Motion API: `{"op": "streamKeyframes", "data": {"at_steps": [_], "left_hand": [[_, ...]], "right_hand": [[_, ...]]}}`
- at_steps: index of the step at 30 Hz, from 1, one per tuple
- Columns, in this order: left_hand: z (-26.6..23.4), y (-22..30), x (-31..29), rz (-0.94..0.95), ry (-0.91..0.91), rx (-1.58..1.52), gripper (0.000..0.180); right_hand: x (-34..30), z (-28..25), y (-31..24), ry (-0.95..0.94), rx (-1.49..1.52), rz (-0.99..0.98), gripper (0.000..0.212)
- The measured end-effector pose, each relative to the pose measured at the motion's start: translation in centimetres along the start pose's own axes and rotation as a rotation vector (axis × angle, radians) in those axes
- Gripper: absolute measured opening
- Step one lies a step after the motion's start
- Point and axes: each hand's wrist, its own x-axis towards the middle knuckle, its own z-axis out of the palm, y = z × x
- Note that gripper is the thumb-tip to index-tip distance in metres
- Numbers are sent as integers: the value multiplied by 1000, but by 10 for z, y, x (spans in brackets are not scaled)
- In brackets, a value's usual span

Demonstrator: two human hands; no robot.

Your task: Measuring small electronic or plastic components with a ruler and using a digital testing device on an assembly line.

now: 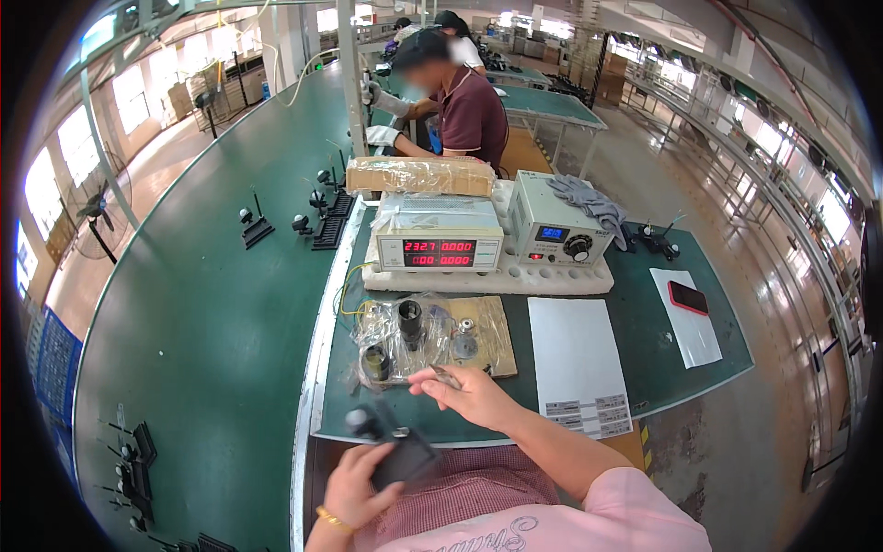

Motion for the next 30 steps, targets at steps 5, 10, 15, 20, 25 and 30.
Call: {"op": "streamKeyframes", "data": {"at_steps": [5,10,15,20,25,30], "left_hand": [[37,24,37,79,-115,-98,59],[60,27,59,159,-101,-130,58],[71,40,71,125,-127,-118,57],[85,38,74,137,-84,-85,56],[90,44,81,99,-71,-46,55],[96,51,88,95,-114,-70,53]], "right_hand": [[-8,-8,-13,21,13,55,27],[-18,-27,-9,249,272,83,15],[-17,-28,4,534,-311,-116,15],[-7,-41,21,661,-537,-249,14],[3,-60,27,681,-562,-151,14],[10,-66,38,692,-950,-376,12]]}}
